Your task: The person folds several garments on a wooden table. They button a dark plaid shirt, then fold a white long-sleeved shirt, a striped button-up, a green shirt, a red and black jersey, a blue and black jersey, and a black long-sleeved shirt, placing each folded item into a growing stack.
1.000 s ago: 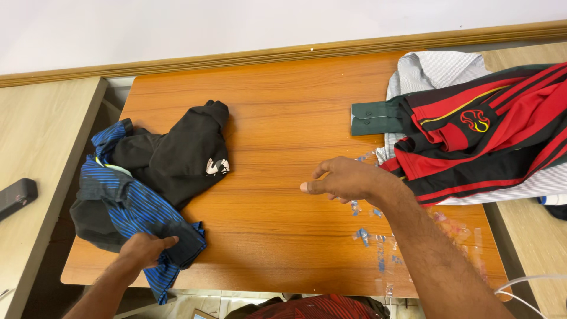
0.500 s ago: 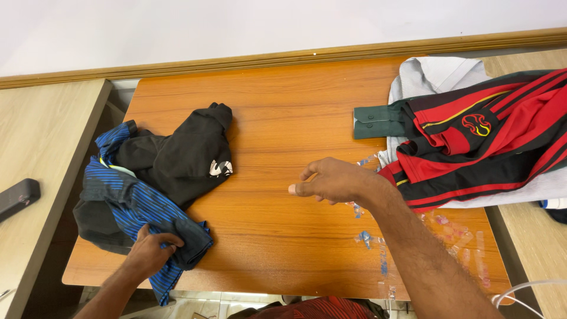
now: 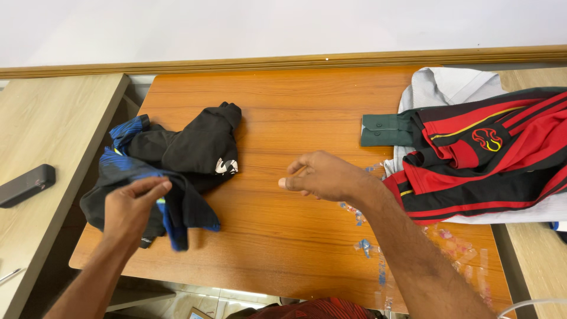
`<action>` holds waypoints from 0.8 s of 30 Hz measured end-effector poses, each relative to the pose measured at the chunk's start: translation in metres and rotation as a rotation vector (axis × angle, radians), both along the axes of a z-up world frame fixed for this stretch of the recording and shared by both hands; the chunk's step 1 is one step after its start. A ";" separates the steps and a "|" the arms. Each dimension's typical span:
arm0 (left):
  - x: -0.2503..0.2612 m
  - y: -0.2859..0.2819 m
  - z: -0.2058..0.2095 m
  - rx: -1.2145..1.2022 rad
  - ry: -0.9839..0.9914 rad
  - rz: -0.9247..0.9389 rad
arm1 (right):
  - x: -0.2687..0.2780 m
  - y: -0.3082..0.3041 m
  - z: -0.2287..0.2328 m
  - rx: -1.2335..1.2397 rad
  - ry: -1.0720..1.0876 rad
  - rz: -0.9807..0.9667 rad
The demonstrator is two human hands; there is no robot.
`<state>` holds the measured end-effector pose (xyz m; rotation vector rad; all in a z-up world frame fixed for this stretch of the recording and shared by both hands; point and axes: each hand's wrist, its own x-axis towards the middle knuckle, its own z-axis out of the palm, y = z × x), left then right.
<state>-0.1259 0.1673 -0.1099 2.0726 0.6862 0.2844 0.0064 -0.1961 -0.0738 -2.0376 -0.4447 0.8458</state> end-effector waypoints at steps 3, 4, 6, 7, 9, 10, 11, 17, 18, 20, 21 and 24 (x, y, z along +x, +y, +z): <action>0.020 -0.033 0.056 -0.096 -0.188 -0.091 | -0.004 0.007 0.015 0.161 -0.102 -0.073; 0.026 -0.045 0.072 -0.130 -0.231 -0.120 | -0.006 0.010 0.020 0.208 -0.144 -0.102; 0.037 -0.070 0.100 -0.311 -0.344 -0.187 | -0.012 0.016 0.029 0.299 -0.196 -0.108; 0.040 -0.083 0.112 -0.402 -0.399 -0.221 | -0.014 0.019 0.033 0.342 -0.207 -0.086; 0.044 -0.110 0.131 -0.495 -0.450 -0.310 | -0.018 0.026 0.038 0.451 -0.248 -0.031; 0.045 -0.123 0.138 -0.541 -0.476 -0.353 | -0.020 0.030 0.039 0.517 -0.278 0.004; 0.046 -0.137 0.140 -0.522 -0.429 -0.373 | -0.021 0.032 0.039 0.582 -0.309 0.040; 0.062 -0.187 0.126 -0.305 -0.336 -0.653 | 0.001 0.017 0.040 0.430 -0.495 -0.238; 0.064 -0.188 0.121 -0.108 -0.308 -0.638 | 0.004 0.010 0.042 0.441 -0.474 -0.242; 0.066 -0.189 0.110 0.188 -0.330 -0.650 | 0.008 -0.002 0.050 0.463 -0.431 -0.249; 0.065 -0.189 0.104 0.289 -0.381 -0.682 | 0.007 -0.006 0.055 0.520 -0.337 -0.256; 0.060 -0.192 0.089 0.516 -0.517 -0.768 | 0.004 -0.020 0.075 0.665 -0.110 -0.216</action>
